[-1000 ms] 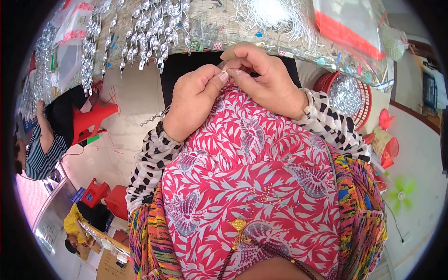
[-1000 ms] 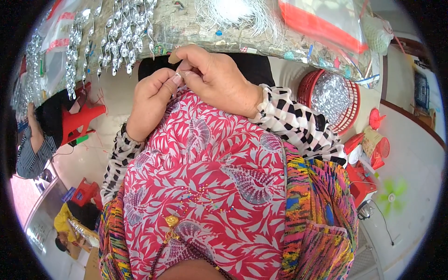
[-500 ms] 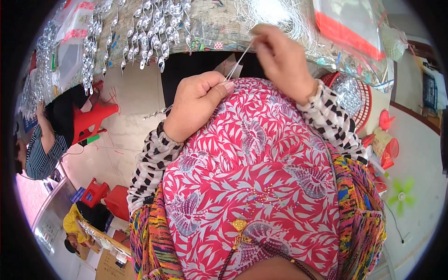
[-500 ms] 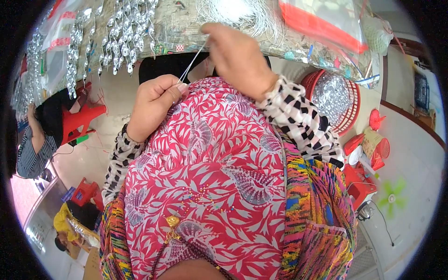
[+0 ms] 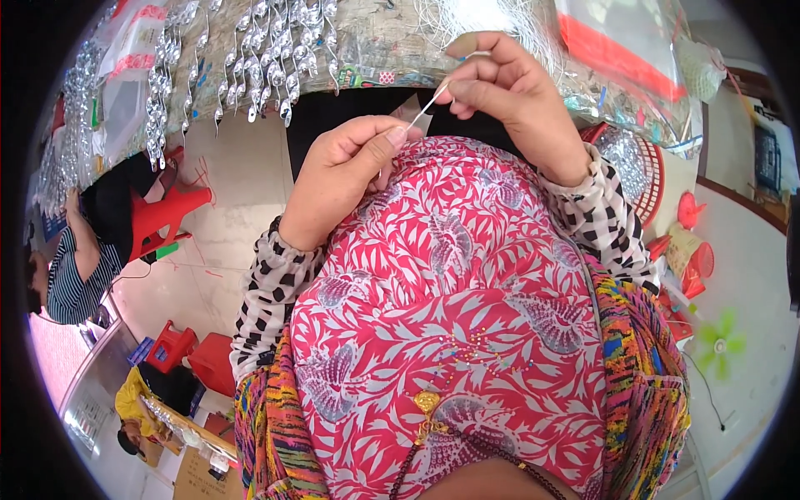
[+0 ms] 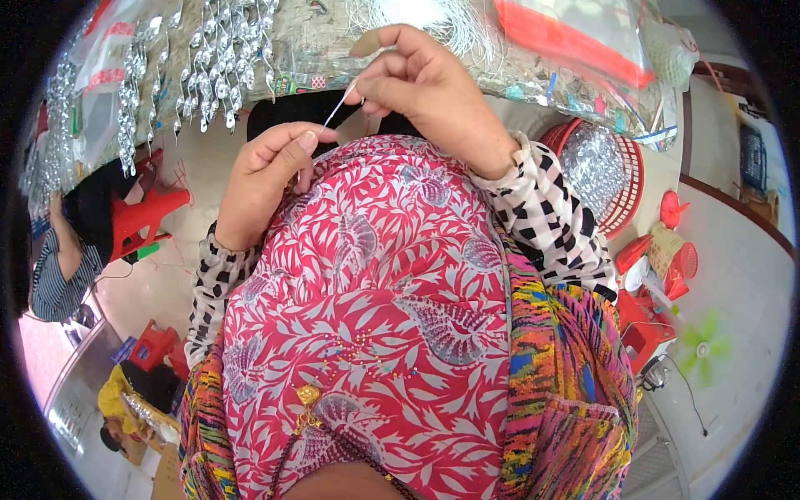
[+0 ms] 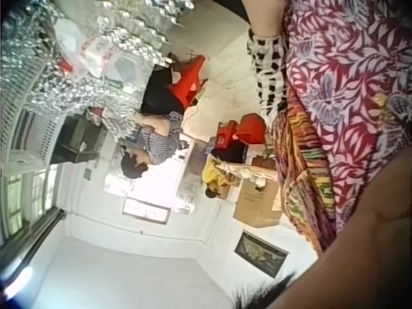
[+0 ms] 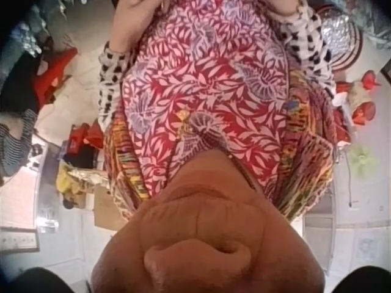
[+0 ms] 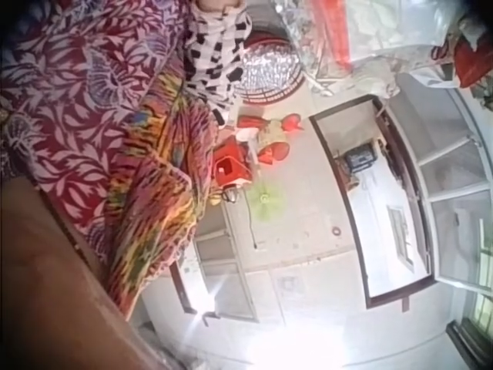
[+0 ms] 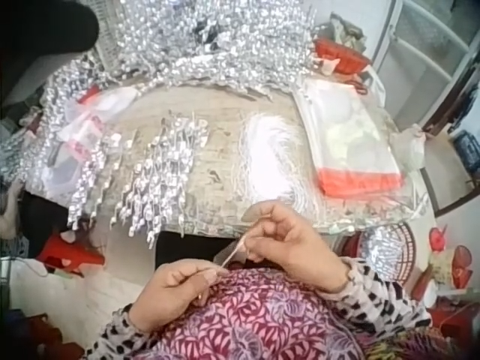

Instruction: Stringing decorative silver snowflake ornaments onto a thread using a needle.

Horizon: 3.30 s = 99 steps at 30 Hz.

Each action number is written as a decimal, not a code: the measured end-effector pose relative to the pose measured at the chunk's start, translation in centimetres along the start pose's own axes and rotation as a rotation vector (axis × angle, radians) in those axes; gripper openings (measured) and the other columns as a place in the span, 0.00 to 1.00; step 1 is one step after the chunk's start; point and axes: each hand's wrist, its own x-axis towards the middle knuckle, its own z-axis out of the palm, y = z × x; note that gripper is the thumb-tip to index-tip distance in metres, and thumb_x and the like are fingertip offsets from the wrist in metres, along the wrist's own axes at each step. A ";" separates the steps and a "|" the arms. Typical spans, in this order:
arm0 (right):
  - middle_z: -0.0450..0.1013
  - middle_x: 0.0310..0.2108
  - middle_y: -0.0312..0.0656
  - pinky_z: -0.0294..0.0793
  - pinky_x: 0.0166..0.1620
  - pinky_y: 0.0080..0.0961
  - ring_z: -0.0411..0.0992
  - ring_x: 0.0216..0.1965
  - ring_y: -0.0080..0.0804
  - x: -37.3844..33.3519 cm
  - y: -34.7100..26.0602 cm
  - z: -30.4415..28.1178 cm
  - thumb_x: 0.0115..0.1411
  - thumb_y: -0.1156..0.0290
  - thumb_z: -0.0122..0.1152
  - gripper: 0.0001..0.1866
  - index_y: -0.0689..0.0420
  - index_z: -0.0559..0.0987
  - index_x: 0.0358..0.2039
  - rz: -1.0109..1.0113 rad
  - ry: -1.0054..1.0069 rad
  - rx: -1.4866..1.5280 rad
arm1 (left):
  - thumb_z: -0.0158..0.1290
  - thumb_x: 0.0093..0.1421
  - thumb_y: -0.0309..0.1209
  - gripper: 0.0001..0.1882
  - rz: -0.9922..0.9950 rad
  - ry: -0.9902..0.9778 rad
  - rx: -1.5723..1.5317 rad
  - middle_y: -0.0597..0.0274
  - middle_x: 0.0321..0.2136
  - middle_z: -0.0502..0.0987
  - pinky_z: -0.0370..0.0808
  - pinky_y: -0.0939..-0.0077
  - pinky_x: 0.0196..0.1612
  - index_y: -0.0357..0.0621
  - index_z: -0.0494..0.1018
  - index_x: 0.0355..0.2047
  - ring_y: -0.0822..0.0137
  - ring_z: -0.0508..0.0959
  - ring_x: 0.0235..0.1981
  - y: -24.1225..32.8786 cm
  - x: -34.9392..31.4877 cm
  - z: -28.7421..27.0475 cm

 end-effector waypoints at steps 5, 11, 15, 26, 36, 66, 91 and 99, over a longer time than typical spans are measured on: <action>0.75 0.35 0.40 0.71 0.40 0.16 0.72 0.36 0.21 -0.3 0.2 1.1 0.61 0.77 0.52 0.15 0.59 0.67 0.50 0.086 -0.078 0.027 | 0.50 0.63 0.29 0.10 0.051 -0.017 0.062 0.70 0.25 0.74 0.67 0.87 0.31 0.35 0.75 0.38 0.81 0.71 0.26 -0.6 0.3 0.0; 0.75 0.34 0.40 0.69 0.41 0.17 0.72 0.37 0.22 -0.3 -1.5 0.7 0.62 0.76 0.52 0.15 0.59 0.67 0.50 0.040 -0.129 0.084 | 0.50 0.62 0.29 0.10 0.039 -0.184 0.073 0.67 0.27 0.75 0.69 0.86 0.33 0.35 0.75 0.37 0.79 0.73 0.27 2.0 0.5 0.3; 0.75 0.34 0.39 0.69 0.43 0.18 0.72 0.37 0.22 -0.6 -2.2 1.1 0.61 0.76 0.53 0.16 0.60 0.67 0.50 0.050 -0.132 0.096 | 0.51 0.62 0.30 0.09 0.004 -0.132 -0.052 0.68 0.27 0.75 0.67 0.88 0.28 0.37 0.75 0.36 0.81 0.69 0.22 2.5 0.7 0.3; 0.76 0.35 0.39 0.69 0.49 0.23 0.74 0.41 0.26 0.0 -2.3 1.5 0.60 0.77 0.54 0.13 0.59 0.68 0.46 0.112 -0.179 0.103 | 0.52 0.61 0.31 0.09 -0.022 0.009 -0.118 0.69 0.27 0.75 0.63 0.90 0.22 0.39 0.75 0.36 0.82 0.66 0.18 1.9 0.5 -0.2; 0.76 0.32 0.44 0.72 0.47 0.26 0.74 0.44 0.38 0.6 -2.3 2.1 0.58 0.78 0.53 0.17 0.59 0.65 0.48 0.160 -0.274 0.434 | 0.51 0.62 0.30 0.05 -0.015 -0.089 -0.128 0.74 0.22 0.70 0.62 0.90 0.25 0.42 0.74 0.32 0.84 0.66 0.21 0.9 0.2 -0.8; 0.74 0.32 0.48 0.67 0.29 0.14 0.71 0.38 0.37 0.6 -0.9 -3.5 0.57 0.82 0.53 0.16 0.60 0.68 0.47 0.048 0.145 0.580 | 0.50 0.60 0.24 0.05 0.021 0.071 -0.009 0.70 0.28 0.75 0.67 0.87 0.37 0.34 0.73 0.33 0.82 0.71 0.30 -1.8 0.0 -1.8; 0.69 0.35 0.30 0.66 0.41 0.13 0.66 0.36 0.14 0.3 4.2 3.6 0.61 0.76 0.53 0.10 0.60 0.70 0.44 0.217 -0.295 -0.176 | 0.51 0.60 0.23 0.03 0.053 0.133 0.098 0.71 0.25 0.74 0.67 0.89 0.30 0.36 0.72 0.33 0.84 0.70 0.27 -3.0 0.3 -1.4; 0.70 0.30 0.29 0.66 0.39 0.12 0.65 0.34 0.12 0.4 4.9 3.8 0.63 0.73 0.54 0.07 0.61 0.73 0.39 0.239 -0.299 -0.283 | 0.51 0.60 0.23 0.02 0.075 0.150 0.094 0.72 0.24 0.73 0.66 0.90 0.29 0.38 0.70 0.33 0.85 0.69 0.25 -3.3 0.5 -1.6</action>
